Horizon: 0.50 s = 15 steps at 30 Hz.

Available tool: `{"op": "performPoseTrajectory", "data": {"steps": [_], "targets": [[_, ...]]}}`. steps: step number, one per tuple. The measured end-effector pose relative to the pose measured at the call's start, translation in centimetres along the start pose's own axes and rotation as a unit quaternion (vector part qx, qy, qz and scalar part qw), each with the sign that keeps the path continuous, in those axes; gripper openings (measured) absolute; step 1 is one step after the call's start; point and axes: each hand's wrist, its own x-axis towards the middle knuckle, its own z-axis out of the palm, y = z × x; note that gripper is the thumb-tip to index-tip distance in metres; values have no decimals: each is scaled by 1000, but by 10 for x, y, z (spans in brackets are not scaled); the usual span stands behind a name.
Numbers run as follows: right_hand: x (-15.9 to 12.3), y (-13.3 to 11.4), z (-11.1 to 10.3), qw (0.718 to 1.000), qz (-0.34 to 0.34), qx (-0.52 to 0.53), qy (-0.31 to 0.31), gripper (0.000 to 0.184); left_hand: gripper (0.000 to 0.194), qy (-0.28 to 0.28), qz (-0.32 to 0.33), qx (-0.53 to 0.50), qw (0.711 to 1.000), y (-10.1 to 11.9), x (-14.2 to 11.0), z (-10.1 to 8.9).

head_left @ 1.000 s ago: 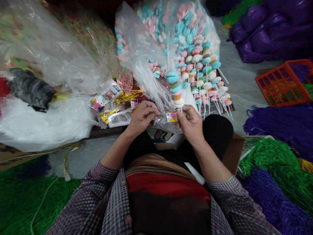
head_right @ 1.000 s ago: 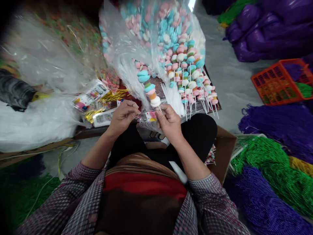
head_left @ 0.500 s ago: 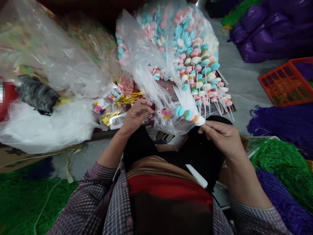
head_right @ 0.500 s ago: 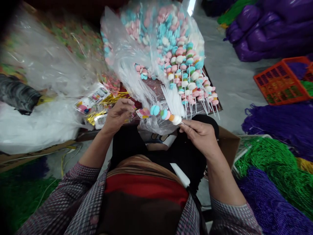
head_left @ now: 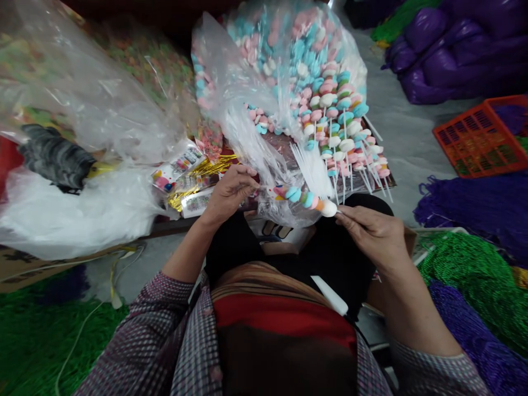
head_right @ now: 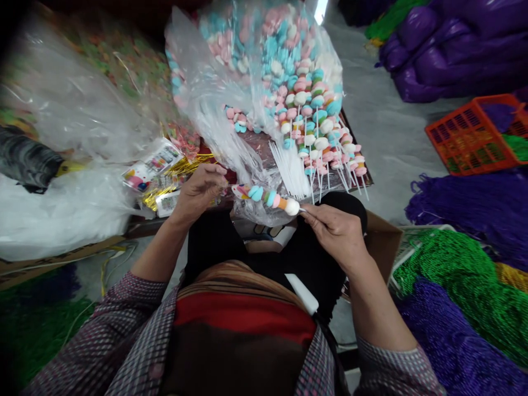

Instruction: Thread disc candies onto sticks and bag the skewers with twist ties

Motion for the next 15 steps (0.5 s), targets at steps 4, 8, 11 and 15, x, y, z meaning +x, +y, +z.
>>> {"op": "performPoseTrajectory", "data": {"steps": [4,8,11,15], "targets": [[2,2,0,1000,-1,25,-5,16,16,-13,8,-7,1000,-1,0,-1],[1,0,-2,997,36,66,-24,18,13,-11,30,14,999,-1,-2,-1],[2,-4,-2,991,88,103,-11,21,15,1,22,40,999,2,-2,0],[20,-15,15,969,129,209,30,23,17,-3,41,78,996,8,0,4]]}}
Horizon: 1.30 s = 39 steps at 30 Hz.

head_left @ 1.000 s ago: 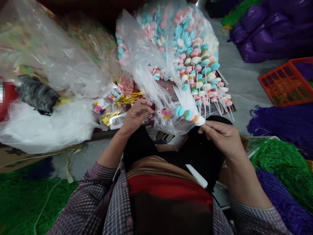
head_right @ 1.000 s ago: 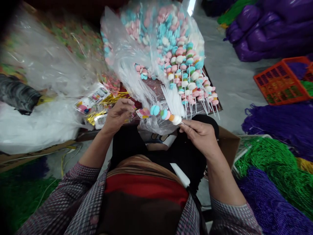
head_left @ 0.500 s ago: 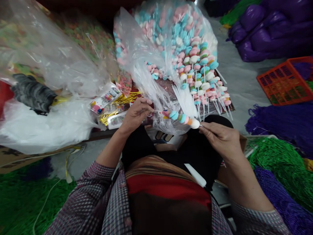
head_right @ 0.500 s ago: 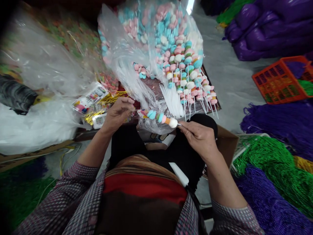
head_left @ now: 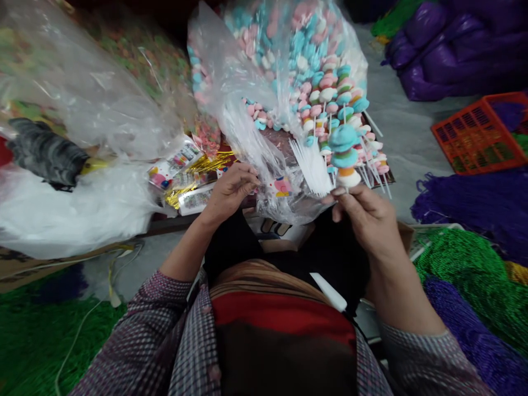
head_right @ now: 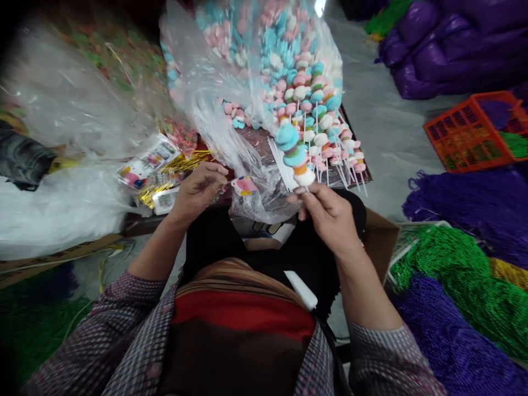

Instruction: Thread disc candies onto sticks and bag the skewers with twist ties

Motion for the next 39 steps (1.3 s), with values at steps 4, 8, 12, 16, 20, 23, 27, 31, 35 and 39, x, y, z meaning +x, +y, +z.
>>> {"op": "performPoseTrajectory", "data": {"steps": [4,8,12,16,20,23,27,31,35,39], "targets": [[23,-8,41,997,5,60,45,36,21,9,35,52,998,7,5,5],[34,-15,72,994,27,102,-4,49,25,14,30,74,997,12,8,10],[36,-16,78,993,28,110,19,48,33,-23,-66,-17,997,15,4,13],[40,-8,73,991,27,120,57,49,47,-75,-208,-165,961,16,0,12],[38,4,77,990,16,118,82,51,58,-46,-262,-211,941,19,1,11],[36,9,82,990,7,113,84,49,65,-39,-253,-163,953,22,3,10],[35,6,77,991,10,112,70,48,61,-40,-198,-75,976,21,3,8],[31,0,59,991,-2,106,85,45,55,-18,-213,-123,969,13,-2,5],[22,-5,45,991,-4,106,85,38,53,-12,-223,-138,965,5,-5,0],[21,-18,50,989,5,123,77,38,55,-21,-210,-113,971,2,-4,2]]}}
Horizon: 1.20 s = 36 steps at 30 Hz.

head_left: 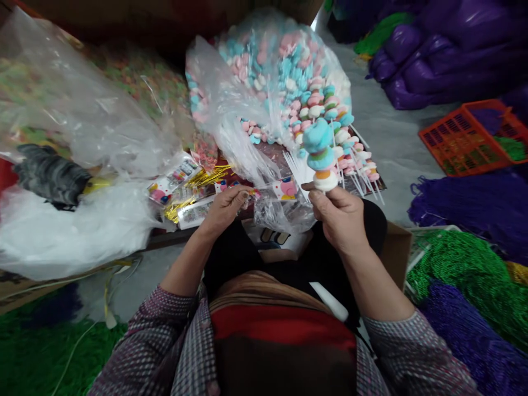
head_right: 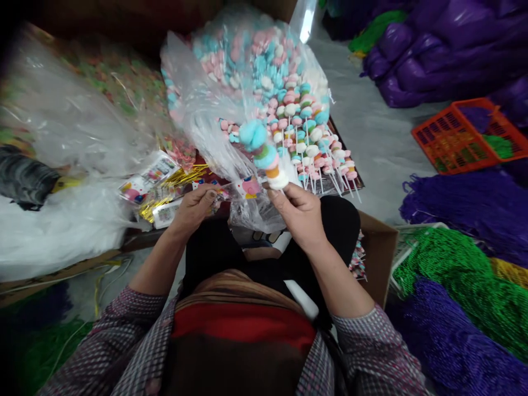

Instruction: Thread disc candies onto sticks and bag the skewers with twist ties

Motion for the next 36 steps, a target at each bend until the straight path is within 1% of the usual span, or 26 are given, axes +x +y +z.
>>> {"op": "performPoseTrajectory", "data": {"steps": [3,5,8,10,13,16,18,20,21,25,27,29,33,36], "targets": [[1,-8,10,999,31,-4,-28,34,54,-8,30,44,999,2,0,2],[2,-10,14,995,72,-4,-63,35,52,-17,55,78,995,3,0,1],[2,-9,14,984,141,25,-108,34,51,-32,87,118,989,2,0,-1],[3,-6,13,980,158,19,-117,29,50,-34,106,130,985,0,0,-3],[6,-1,10,984,127,-59,-109,19,49,-32,132,142,981,-3,1,-4],[8,2,6,980,90,-122,-130,19,54,-25,130,181,975,-5,1,-6],[9,4,2,976,74,-127,-163,20,57,-25,119,203,972,-4,1,-8],[10,7,-2,974,60,-125,-181,21,56,-40,110,196,974,-3,0,-11],[10,8,-4,975,51,-128,-177,22,54,-52,107,182,976,-2,0,-12],[11,9,-9,980,7,-158,-119,23,45,-86,95,136,982,2,1,-14],[12,7,-9,978,-5,-170,-120,22,44,-96,88,128,983,3,2,-14],[13,6,-8,976,-14,-170,-138,21,45,-105,83,132,982,5,3,-13],[14,4,-9,974,-12,-149,-169,18,47,-113,70,145,980,10,4,-12],[14,5,-12,972,11,-144,-185,31,47,-123,68,140,980,11,5,-12]]}}
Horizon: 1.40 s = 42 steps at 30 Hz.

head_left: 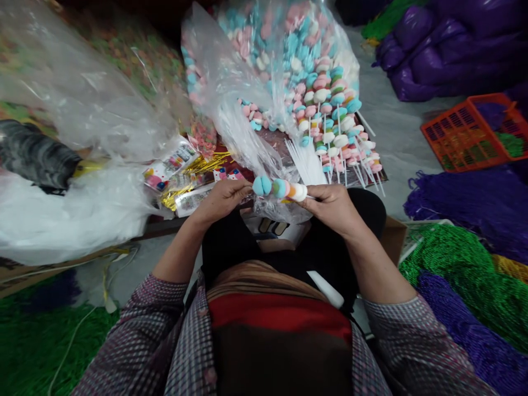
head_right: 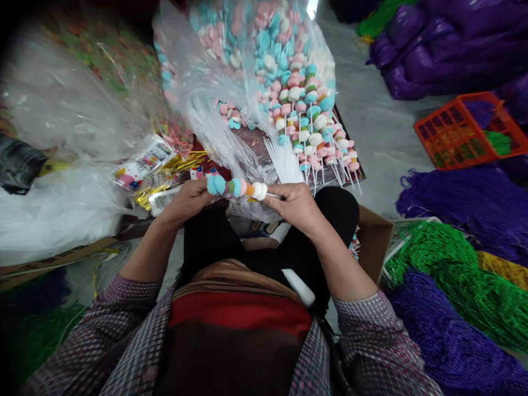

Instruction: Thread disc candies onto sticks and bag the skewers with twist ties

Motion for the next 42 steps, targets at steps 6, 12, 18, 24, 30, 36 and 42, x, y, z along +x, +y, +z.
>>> {"op": "performPoseTrajectory", "data": {"steps": [6,12,18,24,30,36,42], "targets": [[-2,3,8,999,4,10,30,42,51,3,-6,-5,1000,-2,0,3],[-1,8,11,996,35,71,-34,40,48,-9,-34,-22,999,-3,0,2],[-2,5,6,989,84,117,34,58,57,42,-37,-9,998,-4,-2,3],[2,5,18,988,88,107,61,58,57,59,-17,42,997,4,-2,6],[2,11,39,983,79,139,90,56,64,76,-12,105,991,4,2,17],[0,4,29,982,68,152,88,38,60,72,-44,-4,996,1,0,15],[-25,1,-21,991,34,100,80,32,58,116,-125,-239,956,-13,-9,6]]}}
